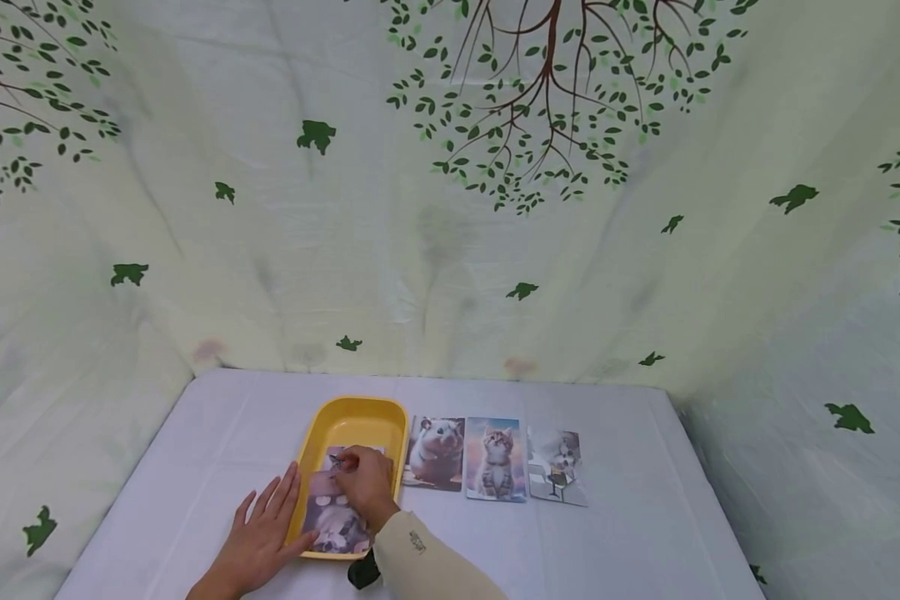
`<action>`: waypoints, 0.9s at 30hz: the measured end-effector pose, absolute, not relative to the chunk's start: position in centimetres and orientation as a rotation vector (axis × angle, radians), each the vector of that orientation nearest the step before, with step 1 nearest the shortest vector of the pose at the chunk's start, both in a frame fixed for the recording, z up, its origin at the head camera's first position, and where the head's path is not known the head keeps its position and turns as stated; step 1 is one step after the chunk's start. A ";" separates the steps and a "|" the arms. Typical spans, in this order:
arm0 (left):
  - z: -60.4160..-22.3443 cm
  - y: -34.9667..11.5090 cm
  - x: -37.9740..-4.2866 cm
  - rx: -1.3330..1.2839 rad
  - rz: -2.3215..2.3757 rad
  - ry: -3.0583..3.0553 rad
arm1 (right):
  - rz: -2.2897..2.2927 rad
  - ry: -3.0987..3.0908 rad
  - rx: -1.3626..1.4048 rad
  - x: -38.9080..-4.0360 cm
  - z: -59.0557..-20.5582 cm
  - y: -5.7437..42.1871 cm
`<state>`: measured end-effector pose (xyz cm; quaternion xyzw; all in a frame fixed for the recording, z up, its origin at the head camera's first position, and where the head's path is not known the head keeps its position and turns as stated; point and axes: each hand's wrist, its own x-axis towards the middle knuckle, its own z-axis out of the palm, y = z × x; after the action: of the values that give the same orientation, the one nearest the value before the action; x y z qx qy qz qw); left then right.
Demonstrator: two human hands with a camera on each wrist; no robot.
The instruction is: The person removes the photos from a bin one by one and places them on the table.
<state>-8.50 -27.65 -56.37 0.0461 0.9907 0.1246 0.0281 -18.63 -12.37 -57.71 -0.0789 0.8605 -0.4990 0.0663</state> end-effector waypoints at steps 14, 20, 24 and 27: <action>-56.4 -27.7 -8.4 0.141 0.382 3.045 | -1.749 2.304 -0.118 -18.7 -56.5 -11.7; -56.5 -27.8 -8.1 0.206 0.386 3.111 | -1.826 2.363 -0.292 -18.9 -56.2 -11.3; -56.4 -27.8 -8.2 0.196 0.401 3.102 | -1.899 2.395 -0.371 -19.6 -55.3 -10.8; -56.3 -27.8 -8.3 0.176 0.418 3.075 | -1.922 2.383 -0.344 -20.2 -54.6 -10.3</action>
<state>-8.29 -27.82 -56.29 0.0565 0.9892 0.1344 0.0169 -20.19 -10.26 -54.60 -0.1117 0.7733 -0.6234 0.0304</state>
